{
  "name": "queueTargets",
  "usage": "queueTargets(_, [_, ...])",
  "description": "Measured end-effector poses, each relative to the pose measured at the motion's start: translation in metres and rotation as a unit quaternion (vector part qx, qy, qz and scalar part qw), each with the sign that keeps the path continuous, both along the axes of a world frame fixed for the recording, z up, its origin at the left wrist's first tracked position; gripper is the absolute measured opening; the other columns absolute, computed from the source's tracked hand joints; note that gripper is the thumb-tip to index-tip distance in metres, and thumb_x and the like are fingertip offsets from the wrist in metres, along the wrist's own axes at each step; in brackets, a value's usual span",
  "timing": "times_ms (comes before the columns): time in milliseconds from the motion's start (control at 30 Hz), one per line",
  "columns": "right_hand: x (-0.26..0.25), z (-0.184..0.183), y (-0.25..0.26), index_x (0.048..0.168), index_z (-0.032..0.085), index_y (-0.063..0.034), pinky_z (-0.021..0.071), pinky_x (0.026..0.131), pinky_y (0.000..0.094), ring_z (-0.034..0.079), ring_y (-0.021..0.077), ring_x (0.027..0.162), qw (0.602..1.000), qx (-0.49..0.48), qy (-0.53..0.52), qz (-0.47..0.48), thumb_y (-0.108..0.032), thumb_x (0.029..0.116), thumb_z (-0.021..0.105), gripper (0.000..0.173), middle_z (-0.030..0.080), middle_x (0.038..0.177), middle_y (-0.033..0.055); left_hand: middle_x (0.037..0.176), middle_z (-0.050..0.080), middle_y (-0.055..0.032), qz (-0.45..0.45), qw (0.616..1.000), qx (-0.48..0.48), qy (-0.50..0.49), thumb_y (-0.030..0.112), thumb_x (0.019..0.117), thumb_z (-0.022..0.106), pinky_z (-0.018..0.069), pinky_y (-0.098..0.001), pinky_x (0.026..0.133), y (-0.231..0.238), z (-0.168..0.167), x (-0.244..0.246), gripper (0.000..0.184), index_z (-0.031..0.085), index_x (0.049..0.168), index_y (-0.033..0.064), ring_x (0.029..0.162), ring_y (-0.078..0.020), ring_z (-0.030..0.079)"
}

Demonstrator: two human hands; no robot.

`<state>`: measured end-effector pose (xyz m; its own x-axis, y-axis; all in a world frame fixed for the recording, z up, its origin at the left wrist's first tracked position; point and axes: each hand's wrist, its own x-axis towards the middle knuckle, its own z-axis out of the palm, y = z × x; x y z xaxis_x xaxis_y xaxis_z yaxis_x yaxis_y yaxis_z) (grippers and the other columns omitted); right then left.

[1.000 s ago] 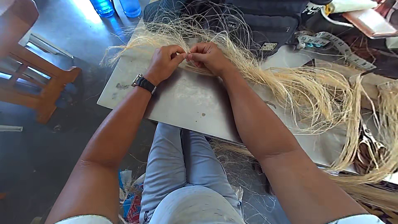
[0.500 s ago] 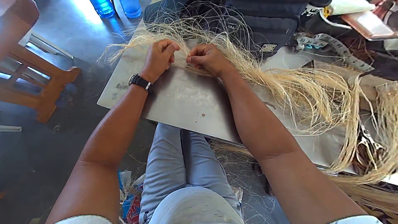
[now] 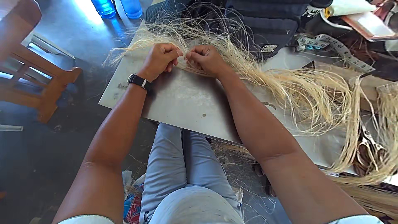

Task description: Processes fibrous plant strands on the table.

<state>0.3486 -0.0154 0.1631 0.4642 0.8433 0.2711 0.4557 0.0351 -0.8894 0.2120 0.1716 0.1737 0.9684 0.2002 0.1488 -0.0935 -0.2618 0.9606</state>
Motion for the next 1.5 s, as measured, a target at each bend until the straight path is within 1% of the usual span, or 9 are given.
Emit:
queueTargets(133, [0.0007,0.0004,0.0000,0.105,0.071,-0.0048,0.0485,0.055,0.0223,0.056,0.0047,0.059,0.997,0.006,0.064,-0.030,-0.019,0.1082,0.052,0.024,0.071,0.086,-0.0003,0.075,0.067,-0.0004,-0.014,1.000,-0.004,0.012,0.019,0.1031,0.062,0.0467,-0.0202,0.046,0.0003,0.0015,-0.0013,0.016,0.068,0.103,0.0048,0.051,-0.0064,0.055])
queueTargets(300, [-0.0008,0.0018,-0.0002,0.107,0.071,-0.0043,0.0499,0.059,0.0226,0.058,0.0052,0.063,0.996,0.012,0.076,-0.033,-0.020,0.1098,0.048,0.027,0.071,0.088,0.0000,0.076,0.069,-0.0004,-0.004,1.000,-0.003,0.006,0.020,0.1052,0.058,0.0473,-0.0201,0.047,0.0005,-0.0003,0.0000,0.017,0.067,0.101,0.0054,0.052,-0.0066,0.057])
queueTargets(400, [-0.0001,0.0004,0.0004,0.105,0.071,-0.0040,0.0501,0.059,0.0222,0.058,0.0048,0.063,0.997,0.020,0.075,-0.025,-0.018,0.1083,0.051,0.024,0.071,0.088,0.0000,0.087,0.072,-0.0026,0.005,1.000,-0.009,0.004,0.018,0.1055,0.057,0.0490,-0.0204,0.048,0.0006,-0.0009,0.0003,0.016,0.065,0.104,0.0045,0.053,-0.0064,0.058])
queueTargets(467, [-0.0002,0.0002,0.0003,0.103,0.071,-0.0042,0.0487,0.058,0.0213,0.058,0.0036,0.063,0.998,0.021,0.062,-0.019,-0.015,0.1045,0.059,0.016,0.071,0.085,-0.0009,0.093,0.074,-0.0046,0.006,1.000,-0.021,-0.002,0.016,0.1055,0.056,0.0499,-0.0207,0.049,0.0013,-0.0017,0.0007,0.015,0.065,0.107,0.0036,0.053,-0.0069,0.060])
queueTargets(667, [-0.0005,-0.0005,0.0007,0.097,0.074,-0.0046,0.0454,0.057,0.0205,0.054,0.0022,0.060,1.000,0.010,0.017,-0.013,-0.013,0.0974,0.069,0.010,0.067,0.075,-0.0027,0.095,0.075,-0.0054,-0.007,0.998,-0.060,-0.016,0.013,0.1059,0.053,0.0501,-0.0204,0.048,0.0019,0.0006,-0.0016,0.016,0.066,0.109,0.0030,0.052,-0.0069,0.060])
queueTargets(867, [-0.0008,0.0005,0.0005,0.097,0.074,-0.0049,0.0485,0.059,0.0216,0.057,0.0034,0.063,1.000,0.000,0.012,-0.005,-0.014,0.0960,0.071,0.010,0.067,0.077,-0.0021,0.091,0.074,-0.0048,0.007,0.997,-0.074,-0.012,0.019,0.1082,0.051,0.0499,-0.0200,0.047,0.0022,0.0012,-0.0014,0.022,0.067,0.109,0.0033,0.051,-0.0068,0.058])
queueTargets(1000, [-0.0028,0.0014,0.0003,0.098,0.073,-0.0046,0.0472,0.057,0.0213,0.056,0.0030,0.061,0.999,0.008,0.041,-0.020,-0.015,0.1003,0.066,0.013,0.069,0.078,-0.0022,0.089,0.074,-0.0051,0.012,0.997,-0.079,-0.001,0.019,0.1085,0.050,0.0502,-0.0204,0.047,0.0035,0.0017,-0.0018,0.023,0.067,0.111,0.0030,0.051,-0.0073,0.059])
queueTargets(1133, [-0.0033,0.0027,0.0022,0.103,0.067,-0.0036,0.0526,0.056,0.0240,0.060,0.0070,0.060,0.991,0.011,0.103,-0.087,-0.015,0.1053,0.058,0.015,0.071,0.086,0.0018,0.088,0.074,-0.0054,0.004,0.997,-0.080,0.010,0.017,0.1078,0.052,0.0512,-0.0208,0.048,0.0041,0.0035,-0.0031,0.022,0.068,0.112,0.0017,0.052,-0.0078,0.060])
queueTargets(1500, [-0.0010,0.0031,0.0044,0.106,0.064,-0.0032,0.0600,0.060,0.0314,0.066,0.0142,0.065,0.971,0.070,0.131,-0.187,-0.015,0.1073,0.052,0.017,0.069,0.089,0.0056,0.090,0.075,-0.0073,-0.012,0.996,-0.082,0.032,0.014,0.1074,0.052,0.0524,-0.0215,0.049,0.0061,0.0050,-0.0038,0.022,0.068,0.116,0.0010,0.052,-0.0086,0.061])
